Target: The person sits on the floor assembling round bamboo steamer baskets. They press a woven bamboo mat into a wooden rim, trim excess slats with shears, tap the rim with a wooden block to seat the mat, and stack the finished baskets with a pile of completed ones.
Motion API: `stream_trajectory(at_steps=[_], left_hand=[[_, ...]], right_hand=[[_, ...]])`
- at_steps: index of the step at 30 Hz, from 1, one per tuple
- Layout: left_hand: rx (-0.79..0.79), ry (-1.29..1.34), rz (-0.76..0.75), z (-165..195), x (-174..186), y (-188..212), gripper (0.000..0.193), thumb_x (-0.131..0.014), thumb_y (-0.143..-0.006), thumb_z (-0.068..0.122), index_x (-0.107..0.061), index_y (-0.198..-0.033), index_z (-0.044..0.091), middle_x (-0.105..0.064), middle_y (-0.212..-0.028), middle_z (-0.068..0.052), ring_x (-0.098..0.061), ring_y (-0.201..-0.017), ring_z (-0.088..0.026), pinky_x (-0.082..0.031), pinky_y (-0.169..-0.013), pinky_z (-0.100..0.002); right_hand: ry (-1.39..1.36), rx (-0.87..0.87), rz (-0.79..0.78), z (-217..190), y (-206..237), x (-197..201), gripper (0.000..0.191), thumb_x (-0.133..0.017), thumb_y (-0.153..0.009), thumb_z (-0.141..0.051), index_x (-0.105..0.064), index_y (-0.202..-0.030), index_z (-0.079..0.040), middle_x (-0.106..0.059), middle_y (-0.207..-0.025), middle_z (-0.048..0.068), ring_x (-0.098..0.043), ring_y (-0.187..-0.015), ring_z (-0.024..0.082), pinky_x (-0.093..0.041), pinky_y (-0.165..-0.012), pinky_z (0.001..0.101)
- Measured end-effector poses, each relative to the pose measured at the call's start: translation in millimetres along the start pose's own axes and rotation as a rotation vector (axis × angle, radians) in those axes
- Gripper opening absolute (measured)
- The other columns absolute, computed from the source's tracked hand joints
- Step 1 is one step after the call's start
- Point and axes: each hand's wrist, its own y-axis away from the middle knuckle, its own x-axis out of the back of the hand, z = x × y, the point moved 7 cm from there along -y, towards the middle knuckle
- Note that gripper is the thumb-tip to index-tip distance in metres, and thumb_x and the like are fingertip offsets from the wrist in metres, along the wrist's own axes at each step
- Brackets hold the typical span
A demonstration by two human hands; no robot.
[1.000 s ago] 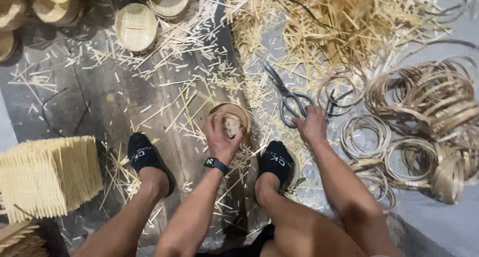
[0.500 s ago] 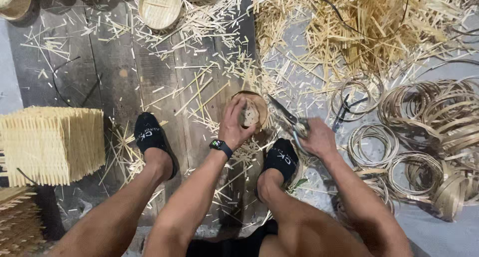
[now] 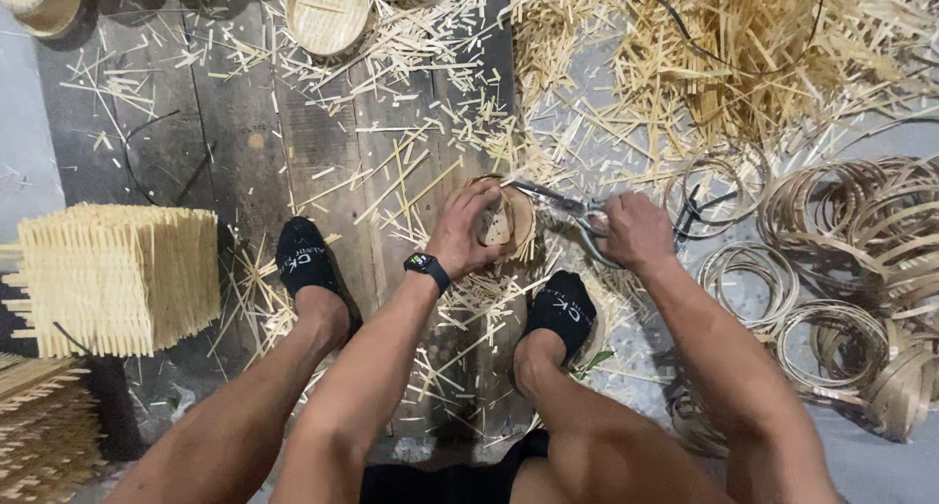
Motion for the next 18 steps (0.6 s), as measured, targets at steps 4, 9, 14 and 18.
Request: stream_trajectory(at_steps=[4, 9, 14, 18], left_hand=[[-0.04, 0.0, -0.102, 7, 3, -6, 0.091, -0.092, -0.061, 0.024, -0.052, -0.142, 0.012, -0.05, -0.151, -0.014, -0.043, -0.144, -0.038, -0.035, -0.122, -0.047], [0.183, -0.119, 0.087, 15, 5, 7, 0.089, -0.09, -0.066, 0.016, -0.046, -0.142, 0.005, -0.043, -0.146, -0.03, -0.039, -0.136, -0.049, -0.034, -0.115, -0.055], [0.266, -0.088, 0.316, 12, 2, 17, 0.071, -0.085, -0.075, 0.011, -0.051, -0.138, 0.005, -0.055, -0.135, -0.021, -0.052, -0.131, -0.039, -0.041, -0.115, -0.048], [0.21, -0.01, 0.23, 1, 1, 15, 0.068, -0.083, -0.072, 0.007, -0.057, -0.135, 0.009, -0.059, -0.137, -0.017, -0.054, -0.132, -0.038, -0.041, -0.116, -0.047]], right_hand=[[0.006, -0.05, -0.09, -12, -13, -7, 0.053, -0.07, -0.085, -0.049, -0.065, -0.107, -0.001, -0.065, -0.101, 0.018, -0.063, -0.098, 0.031, -0.053, -0.086, 0.0435], [-0.049, -0.064, -0.114, 0, -9, -12, 0.034, -0.066, -0.089, -0.036, -0.067, -0.106, -0.007, -0.065, -0.103, 0.017, -0.064, -0.101, 0.032, -0.051, -0.085, 0.0503], [-0.088, 0.024, 0.082, -10, -8, -4, 0.065, -0.076, -0.074, -0.055, -0.066, -0.103, 0.003, -0.062, -0.095, 0.021, -0.063, -0.093, 0.036, -0.053, -0.083, 0.0473], [-0.063, -0.029, -0.04, -15, -13, -14, 0.048, -0.07, -0.083, -0.045, -0.067, -0.103, -0.001, -0.063, -0.099, 0.018, -0.064, -0.098, 0.033, -0.055, -0.085, 0.046]])
